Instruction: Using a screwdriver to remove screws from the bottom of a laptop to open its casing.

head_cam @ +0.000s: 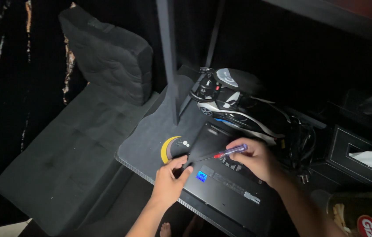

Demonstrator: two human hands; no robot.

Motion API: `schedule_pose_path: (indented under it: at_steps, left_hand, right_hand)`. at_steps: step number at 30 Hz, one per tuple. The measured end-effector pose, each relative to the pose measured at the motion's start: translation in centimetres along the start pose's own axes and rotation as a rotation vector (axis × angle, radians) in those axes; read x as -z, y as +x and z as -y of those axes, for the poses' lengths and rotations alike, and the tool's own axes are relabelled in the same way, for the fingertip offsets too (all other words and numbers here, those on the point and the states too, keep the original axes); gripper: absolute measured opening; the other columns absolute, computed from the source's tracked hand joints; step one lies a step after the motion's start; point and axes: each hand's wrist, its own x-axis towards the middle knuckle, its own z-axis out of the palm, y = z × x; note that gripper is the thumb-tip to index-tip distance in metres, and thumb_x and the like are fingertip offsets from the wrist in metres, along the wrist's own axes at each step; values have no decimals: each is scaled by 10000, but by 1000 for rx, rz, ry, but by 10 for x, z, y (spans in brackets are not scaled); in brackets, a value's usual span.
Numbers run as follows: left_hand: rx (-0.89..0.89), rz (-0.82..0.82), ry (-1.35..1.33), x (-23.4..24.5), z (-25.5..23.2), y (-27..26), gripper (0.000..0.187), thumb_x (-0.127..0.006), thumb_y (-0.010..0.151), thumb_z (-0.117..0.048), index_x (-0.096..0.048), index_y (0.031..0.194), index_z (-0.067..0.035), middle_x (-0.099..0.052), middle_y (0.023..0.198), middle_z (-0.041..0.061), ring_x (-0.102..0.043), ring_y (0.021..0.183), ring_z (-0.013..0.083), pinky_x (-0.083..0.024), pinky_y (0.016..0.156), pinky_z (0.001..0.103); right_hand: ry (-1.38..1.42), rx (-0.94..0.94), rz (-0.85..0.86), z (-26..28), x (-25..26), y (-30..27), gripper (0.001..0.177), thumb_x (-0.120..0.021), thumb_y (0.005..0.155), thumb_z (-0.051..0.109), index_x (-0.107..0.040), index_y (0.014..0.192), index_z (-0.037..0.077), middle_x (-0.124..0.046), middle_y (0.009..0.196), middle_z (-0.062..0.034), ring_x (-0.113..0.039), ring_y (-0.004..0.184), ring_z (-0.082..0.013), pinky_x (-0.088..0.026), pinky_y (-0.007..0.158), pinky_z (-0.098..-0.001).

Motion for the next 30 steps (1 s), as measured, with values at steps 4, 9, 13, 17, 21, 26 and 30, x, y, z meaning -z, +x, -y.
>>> schedule_pose_path:
  at_steps: [4,9,13,17,21,26,30]
  left_hand:
    - [154,96,-318,-13,-1,8,370,-763,866,-134,-719,1216,-22,-793,1105,67,-736,990,110,-563,914,275]
    - [226,124,-338,-17,-9,9,223,-732,887,-81,-776,1086,10,-805,939,60,-703,837,91,-550,782,253]
    - [242,121,-342,-18,-4,8,184,-727,899,-67,-786,1051,18,-794,891,63,-665,779,89,-522,719,257]
    - [192,150,-410,-20,2,7,234,-694,879,-10,-730,1106,34,-784,954,78,-724,860,89,-559,798,251]
    - [129,122,-441,-23,10,8,318,-676,863,55,-685,1181,62,-705,1013,86,-713,907,123,-571,860,273]
    - [213,253,-369,-19,-34,4,381,-686,862,-18,-713,1242,-12,-779,1040,42,-692,896,97,-548,844,246]
    - [297,307,-382,-26,-53,0,332,-752,865,-106,-759,1182,-8,-780,943,43,-685,829,95,-550,785,256]
  right_hand:
    - [-41,-44,0,13,4,-16,200,-691,868,43,-751,1059,44,-769,875,-18,-700,790,-78,-543,734,-226]
    - [-50,-70,-28,23,3,-29,186,-697,897,76,-775,1064,54,-729,851,-6,-629,749,-65,-486,680,-229]
    - [33,-76,-13,18,2,-33,183,-680,892,74,-766,1053,59,-745,840,12,-653,743,-45,-504,681,-208]
    - [13,-114,-33,20,2,-41,185,-702,886,77,-778,1055,76,-707,804,23,-556,672,-41,-424,593,-213]
    - [-5,-155,-55,35,6,-50,190,-703,880,95,-774,1056,101,-716,808,41,-571,678,-32,-443,595,-205]
    - [-14,-148,-86,29,23,-57,196,-705,878,116,-772,1062,104,-712,810,40,-572,677,-50,-445,591,-227]
    - [32,-82,-99,21,32,-63,206,-712,875,113,-769,1073,95,-711,828,28,-582,694,-52,-476,618,-227]
